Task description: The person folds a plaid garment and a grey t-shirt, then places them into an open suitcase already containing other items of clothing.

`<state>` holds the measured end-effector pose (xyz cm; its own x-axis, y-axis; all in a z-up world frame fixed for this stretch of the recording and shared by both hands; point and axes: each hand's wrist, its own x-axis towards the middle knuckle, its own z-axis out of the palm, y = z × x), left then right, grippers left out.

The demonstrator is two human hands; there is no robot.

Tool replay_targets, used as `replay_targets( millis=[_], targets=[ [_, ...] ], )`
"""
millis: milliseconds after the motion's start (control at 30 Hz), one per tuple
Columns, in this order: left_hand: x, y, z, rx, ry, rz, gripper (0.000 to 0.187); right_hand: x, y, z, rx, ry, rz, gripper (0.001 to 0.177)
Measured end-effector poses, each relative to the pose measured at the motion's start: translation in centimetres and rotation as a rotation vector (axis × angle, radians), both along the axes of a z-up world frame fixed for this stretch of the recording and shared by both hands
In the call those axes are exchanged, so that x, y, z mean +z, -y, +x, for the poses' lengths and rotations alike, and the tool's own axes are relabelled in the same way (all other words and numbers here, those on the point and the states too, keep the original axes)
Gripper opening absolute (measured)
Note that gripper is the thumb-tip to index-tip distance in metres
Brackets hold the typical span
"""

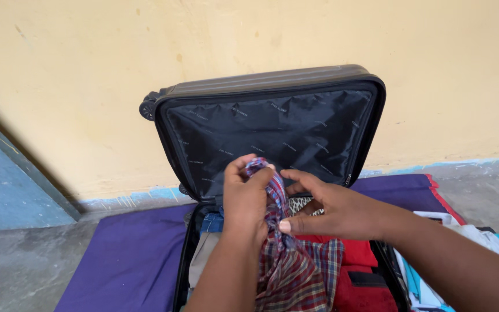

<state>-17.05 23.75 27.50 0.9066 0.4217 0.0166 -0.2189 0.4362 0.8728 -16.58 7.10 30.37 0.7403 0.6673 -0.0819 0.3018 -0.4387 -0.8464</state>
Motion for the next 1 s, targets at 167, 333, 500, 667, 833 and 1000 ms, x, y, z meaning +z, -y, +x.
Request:
replay_targets(
  millis=[167,333,500,667,833,1000],
  targets=[
    [0.7,0.0,1.5,0.217,0.027,-0.188,0.044,-2.2,-1.4,-0.5,-0.081,0.241,-0.016,0.123],
    [0.9,0.3,2.1,0.228,0.025,-0.262,0.046,-5.1,-2.6,0.8,-0.287,0.397,-0.082,0.104],
    [0.1,-0.4,1.9,0.209,0.067,-0.06,0.044,-5.2,0.2,4.7,-0.405,0.457,-0.235,0.038],
    [0.1,-2.2,1.7,0.047,-0.022,0.27,0.044,-3.8,2.7,6.9,-0.416,0.416,-0.077,0.029],
    [-0.4,-3.4,1.2,0.026,-0.012,0.751,0.084,-1.3,3.5,6.2,-0.306,0.077,0.092,0.028],
    [-0.9,-2.0,1.6,-0.081,-0.035,0.548,0.094,-0.9,2.6,5.5,-0.12,-0.071,0.189,0.027]
  ],
)
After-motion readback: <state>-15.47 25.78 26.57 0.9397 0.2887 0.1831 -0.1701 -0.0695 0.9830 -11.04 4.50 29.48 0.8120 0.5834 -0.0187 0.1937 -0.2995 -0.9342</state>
